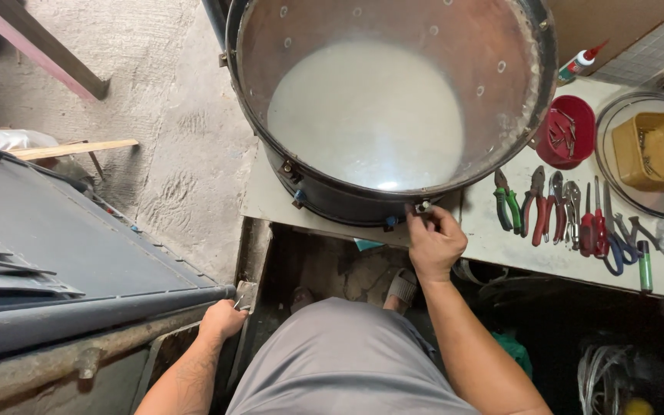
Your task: Adjusting the tension rods on a drum using a small wrench and fingers
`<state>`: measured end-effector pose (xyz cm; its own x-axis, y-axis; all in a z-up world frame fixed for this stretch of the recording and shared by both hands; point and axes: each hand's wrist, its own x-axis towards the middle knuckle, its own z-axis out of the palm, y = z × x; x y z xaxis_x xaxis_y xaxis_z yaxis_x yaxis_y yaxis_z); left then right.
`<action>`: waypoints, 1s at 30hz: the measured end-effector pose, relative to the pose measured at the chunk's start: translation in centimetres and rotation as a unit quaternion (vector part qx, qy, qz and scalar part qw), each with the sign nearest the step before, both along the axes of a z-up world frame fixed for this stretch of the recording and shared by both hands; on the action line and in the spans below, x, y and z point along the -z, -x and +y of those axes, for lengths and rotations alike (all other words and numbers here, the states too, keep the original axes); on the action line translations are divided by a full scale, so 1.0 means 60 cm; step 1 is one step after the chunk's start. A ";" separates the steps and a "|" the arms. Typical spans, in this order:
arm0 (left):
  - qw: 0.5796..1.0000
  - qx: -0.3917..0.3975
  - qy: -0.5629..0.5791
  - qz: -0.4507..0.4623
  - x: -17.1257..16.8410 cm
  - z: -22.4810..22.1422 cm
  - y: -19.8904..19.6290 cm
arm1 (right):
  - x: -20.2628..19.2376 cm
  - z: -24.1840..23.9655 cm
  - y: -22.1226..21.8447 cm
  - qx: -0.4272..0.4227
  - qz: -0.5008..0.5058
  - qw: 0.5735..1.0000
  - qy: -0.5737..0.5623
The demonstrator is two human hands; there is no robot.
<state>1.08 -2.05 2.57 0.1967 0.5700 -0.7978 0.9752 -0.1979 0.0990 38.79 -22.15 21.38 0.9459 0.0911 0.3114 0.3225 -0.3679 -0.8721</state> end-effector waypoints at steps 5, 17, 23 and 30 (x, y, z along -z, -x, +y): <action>0.988 0.007 -0.053 -0.147 -0.089 -0.007 -0.091 | 0.042 -0.010 -0.025 -0.046 -0.085 0.994 -0.049; 0.627 0.193 -0.417 -0.629 -0.450 -0.174 -0.454 | 0.015 -0.023 -0.041 -0.131 -0.139 0.981 -0.028; 0.630 0.194 -0.508 -0.555 -0.449 -0.200 -0.502 | 0.027 -0.035 -0.065 -0.232 -0.098 0.962 -0.101; 0.668 0.125 -0.559 -0.475 -0.433 -0.238 -0.532 | 0.102 -0.037 -0.115 -0.320 0.102 0.934 -0.121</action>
